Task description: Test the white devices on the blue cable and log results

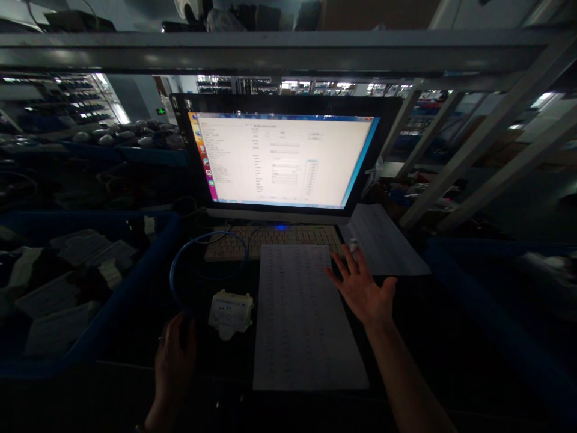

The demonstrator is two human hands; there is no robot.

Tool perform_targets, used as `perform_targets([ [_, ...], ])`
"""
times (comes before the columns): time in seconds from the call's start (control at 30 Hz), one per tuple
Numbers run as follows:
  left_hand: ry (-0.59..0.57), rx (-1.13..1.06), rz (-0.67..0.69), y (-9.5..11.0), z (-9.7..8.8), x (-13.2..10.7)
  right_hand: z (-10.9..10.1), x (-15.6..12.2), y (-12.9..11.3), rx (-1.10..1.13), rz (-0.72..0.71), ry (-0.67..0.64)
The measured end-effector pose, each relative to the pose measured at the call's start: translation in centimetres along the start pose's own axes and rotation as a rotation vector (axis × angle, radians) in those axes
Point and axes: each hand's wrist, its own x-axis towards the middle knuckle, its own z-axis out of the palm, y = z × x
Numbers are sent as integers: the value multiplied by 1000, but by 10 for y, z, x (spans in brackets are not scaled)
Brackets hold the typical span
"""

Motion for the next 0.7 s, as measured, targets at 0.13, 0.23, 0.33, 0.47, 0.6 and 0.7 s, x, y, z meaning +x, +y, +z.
perform_targets([
  [0.13,9,16,-11,-2,2,-1,-2,1,1,-8,-7,2],
  [0.23,7,14,3,-3,2,-1,-3,1,2,-3,-9,13],
  [0.33,6,21,7,-3,2,-1,-4,1,2,10,6,-22],
  [0.47,0,2,23,-3,2,-1,-2,1,3,2,3,-1],
  [0.6,-2,-13,35,-1,1,-1,0,0,2,6,14,-11],
  [0.7,-4,-10,28,1,0,0,0,0,2,1,14,-26],
])
